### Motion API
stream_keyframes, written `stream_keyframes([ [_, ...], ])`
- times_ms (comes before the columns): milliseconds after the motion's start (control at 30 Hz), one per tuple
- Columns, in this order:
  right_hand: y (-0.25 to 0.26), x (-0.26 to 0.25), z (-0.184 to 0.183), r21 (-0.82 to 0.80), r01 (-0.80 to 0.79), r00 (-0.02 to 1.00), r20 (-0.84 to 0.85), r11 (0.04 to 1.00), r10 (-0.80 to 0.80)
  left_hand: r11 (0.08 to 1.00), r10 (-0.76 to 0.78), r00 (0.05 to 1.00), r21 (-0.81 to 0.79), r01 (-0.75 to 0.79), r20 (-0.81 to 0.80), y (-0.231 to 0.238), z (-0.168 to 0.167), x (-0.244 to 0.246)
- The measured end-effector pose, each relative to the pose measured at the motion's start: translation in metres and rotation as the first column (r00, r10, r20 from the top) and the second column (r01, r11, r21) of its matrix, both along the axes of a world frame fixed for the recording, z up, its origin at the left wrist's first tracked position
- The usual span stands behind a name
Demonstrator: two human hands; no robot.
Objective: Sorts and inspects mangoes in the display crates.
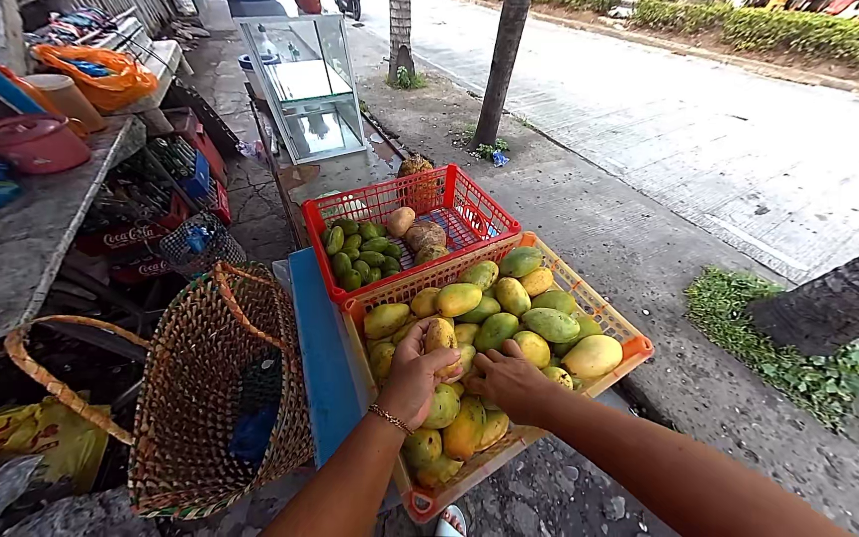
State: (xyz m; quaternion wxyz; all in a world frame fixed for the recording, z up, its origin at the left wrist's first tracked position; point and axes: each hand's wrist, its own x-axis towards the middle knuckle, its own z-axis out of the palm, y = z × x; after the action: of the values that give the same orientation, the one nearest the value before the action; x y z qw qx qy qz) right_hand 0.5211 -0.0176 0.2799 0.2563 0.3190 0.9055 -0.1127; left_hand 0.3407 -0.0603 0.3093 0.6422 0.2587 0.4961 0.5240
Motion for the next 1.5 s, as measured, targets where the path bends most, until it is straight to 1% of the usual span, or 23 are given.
stream_keyframes([
  [100,0.006,0.011,-0.003,-0.024,-0.08,0.992,-0.095,0.997,0.077,1.0,-0.016,1.0,0.011,0.016,0.01,0.002,0.0,-0.001],
  [167,0.005,0.012,-0.003,-0.032,-0.09,0.994,-0.071,0.995,0.088,0.999,-0.034,0.999,0.019,0.034,0.015,0.004,0.001,0.002],
  [233,0.0,0.008,0.002,-0.052,-0.063,0.998,-0.013,0.997,0.063,0.997,-0.07,0.998,0.019,0.07,0.007,0.005,0.003,0.005],
  [267,-0.001,0.007,0.006,-0.058,-0.042,0.999,-0.01,0.997,0.042,0.995,-0.094,0.996,0.021,0.094,-0.002,0.005,0.004,0.006],
  [300,0.0,0.008,0.009,-0.056,-0.021,0.999,-0.044,0.998,0.019,0.993,-0.116,0.993,0.022,0.116,-0.009,0.005,0.004,0.006],
  [367,0.004,0.02,0.019,-0.042,0.065,0.975,-0.212,0.997,-0.073,0.99,-0.141,0.99,0.027,0.141,-0.006,0.004,0.001,0.007],
  [433,0.01,0.038,0.034,-0.028,0.208,0.901,-0.384,0.978,-0.202,0.989,-0.141,0.99,0.031,0.141,0.003,0.003,0.001,0.006],
  [467,0.014,0.05,0.039,-0.009,0.285,0.856,-0.448,0.959,-0.258,0.99,-0.139,0.99,0.028,0.139,0.007,0.003,0.001,0.006],
  [500,0.019,0.061,0.042,0.016,0.352,0.825,-0.478,0.936,-0.303,0.99,-0.143,0.99,0.024,0.142,0.009,0.004,0.002,0.005],
  [567,0.026,0.077,0.04,0.041,0.444,0.807,-0.452,0.895,-0.38,0.987,-0.162,0.987,0.018,0.161,0.005,0.006,0.001,0.004],
  [667,0.021,0.074,0.032,0.027,0.446,0.836,-0.369,0.894,-0.406,0.976,-0.218,0.976,0.014,0.218,-0.008,0.008,0.002,0.007],
  [767,0.015,0.055,0.028,0.059,0.445,0.889,-0.149,0.893,-0.433,0.964,-0.266,0.964,-0.019,0.266,-0.015,0.007,0.004,0.015],
  [867,0.014,0.041,0.027,0.088,0.488,0.873,-0.022,0.869,-0.488,0.958,-0.285,0.958,-0.045,0.283,-0.03,0.006,0.005,0.022],
  [933,0.016,0.04,0.026,0.084,0.498,0.867,-0.017,0.863,-0.499,0.959,-0.282,0.959,-0.053,0.28,-0.035,0.005,0.004,0.024],
  [1067,0.028,0.056,0.022,-0.047,0.499,0.859,-0.112,0.866,-0.5,0.942,-0.326,0.944,-0.103,0.32,-0.054,0.003,0.006,0.025],
  [1133,0.03,0.057,0.025,-0.039,0.469,0.877,-0.101,0.882,-0.47,0.911,-0.402,0.908,-0.153,0.384,-0.116,0.0,0.004,0.027],
  [1167,0.03,0.055,0.029,-0.012,0.449,0.89,-0.081,0.893,-0.449,0.884,-0.459,0.874,-0.181,0.432,-0.161,-0.001,0.001,0.029],
  [1200,0.03,0.052,0.033,0.017,0.429,0.902,-0.058,0.903,-0.427,0.851,-0.52,0.828,-0.216,0.479,-0.211,-0.002,-0.001,0.031],
  [1267,0.03,0.047,0.038,0.066,0.377,0.926,-0.023,0.924,-0.377,0.768,-0.64,0.708,-0.278,0.577,-0.299,-0.004,-0.006,0.036],
  [1333,0.032,0.045,0.036,0.082,0.341,0.94,-0.009,0.937,-0.341,0.696,-0.715,0.582,-0.314,0.646,-0.388,-0.003,-0.011,0.042],
  [1400,0.037,0.049,0.032,0.045,0.356,0.934,-0.029,0.933,-0.355,0.656,-0.74,0.48,-0.347,0.67,-0.471,-0.001,-0.014,0.048],
  [1433,0.04,0.055,0.031,0.001,0.384,0.921,-0.067,0.923,-0.383,0.65,-0.741,0.45,-0.364,0.667,-0.498,0.0,-0.014,0.051],
  [1500,0.039,0.07,0.031,-0.111,0.442,0.87,-0.19,0.89,-0.455,0.658,-0.732,0.425,-0.39,0.644,-0.532,0.001,-0.014,0.055],
])
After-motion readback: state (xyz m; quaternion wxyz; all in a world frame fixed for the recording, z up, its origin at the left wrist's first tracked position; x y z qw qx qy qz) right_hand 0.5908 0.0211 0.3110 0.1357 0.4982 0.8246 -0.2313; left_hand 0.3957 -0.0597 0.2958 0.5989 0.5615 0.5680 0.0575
